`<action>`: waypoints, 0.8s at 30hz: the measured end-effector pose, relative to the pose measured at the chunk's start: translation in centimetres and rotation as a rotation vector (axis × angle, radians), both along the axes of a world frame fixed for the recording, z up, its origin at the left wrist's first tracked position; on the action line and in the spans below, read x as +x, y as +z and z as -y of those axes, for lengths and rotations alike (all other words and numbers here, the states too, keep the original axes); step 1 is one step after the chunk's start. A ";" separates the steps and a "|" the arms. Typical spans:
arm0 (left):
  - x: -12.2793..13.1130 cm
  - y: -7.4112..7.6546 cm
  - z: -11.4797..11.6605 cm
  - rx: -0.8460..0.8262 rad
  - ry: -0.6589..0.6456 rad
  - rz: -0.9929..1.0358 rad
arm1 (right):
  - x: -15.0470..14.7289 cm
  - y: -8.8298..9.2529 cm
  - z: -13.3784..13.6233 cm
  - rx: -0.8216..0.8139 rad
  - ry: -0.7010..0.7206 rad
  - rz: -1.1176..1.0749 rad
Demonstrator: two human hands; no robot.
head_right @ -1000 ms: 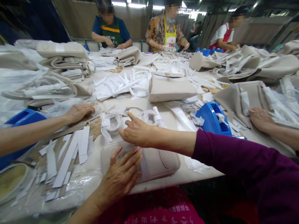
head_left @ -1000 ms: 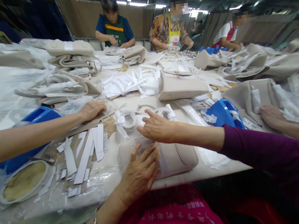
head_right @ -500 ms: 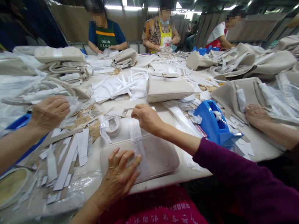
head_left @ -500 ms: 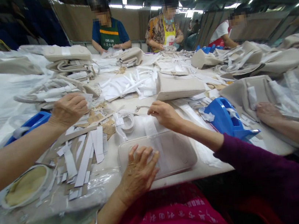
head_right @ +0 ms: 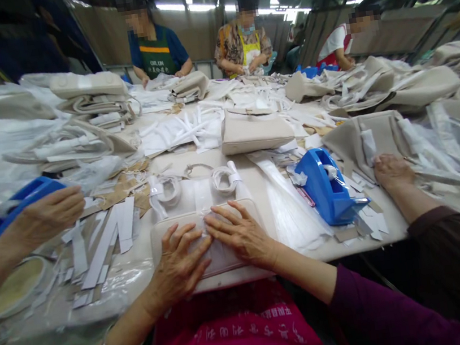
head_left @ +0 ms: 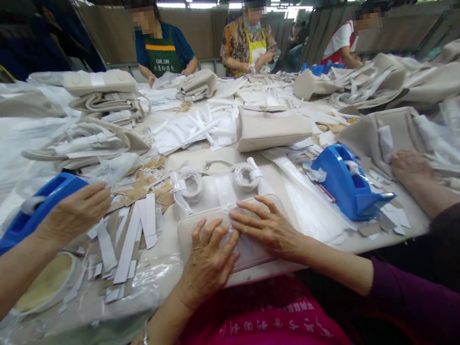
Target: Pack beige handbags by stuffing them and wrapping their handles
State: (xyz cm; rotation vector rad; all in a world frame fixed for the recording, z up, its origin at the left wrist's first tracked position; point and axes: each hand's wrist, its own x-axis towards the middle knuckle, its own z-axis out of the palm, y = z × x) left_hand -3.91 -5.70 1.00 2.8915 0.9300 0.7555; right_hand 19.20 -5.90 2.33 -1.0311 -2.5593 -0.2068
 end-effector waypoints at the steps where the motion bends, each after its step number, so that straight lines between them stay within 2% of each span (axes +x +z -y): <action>1: 0.0 0.1 0.0 0.003 0.000 -0.006 | 0.0 -0.3 0.2 -0.001 -0.012 0.009; 5: 0.2 0.4 0.1 0.029 -0.028 -0.070 | 0.3 -0.8 1.1 0.005 -0.066 -0.026; 9: 0.2 0.6 -0.1 0.058 -0.061 -0.111 | 1.9 0.9 2.7 0.020 -0.202 -0.220; 12: 0.4 0.5 -0.2 0.084 -0.062 -0.085 | 5.7 3.4 3.9 0.084 -0.455 -0.493; 15: 0.6 -0.1 -0.6 0.136 -0.060 0.014 | 11.9 5.4 4.7 0.176 -0.783 -0.806; 17: 0.7 -0.9 -1.0 0.165 -0.086 0.065 | 16.5 6.2 5.2 0.088 -1.013 -0.979; 19: 0.9 -1.8 -1.4 0.137 -0.090 0.107 | 20.2 6.4 5.6 -0.113 -1.185 -1.091; 21: 1.0 -2.4 -1.5 0.075 -0.070 0.159 | 22.4 6.2 5.9 -0.279 -1.249 -1.141; 24: 1.2 -2.6 -1.2 0.021 -0.060 0.196 | 23.2 5.7 5.8 -0.352 -1.214 -1.174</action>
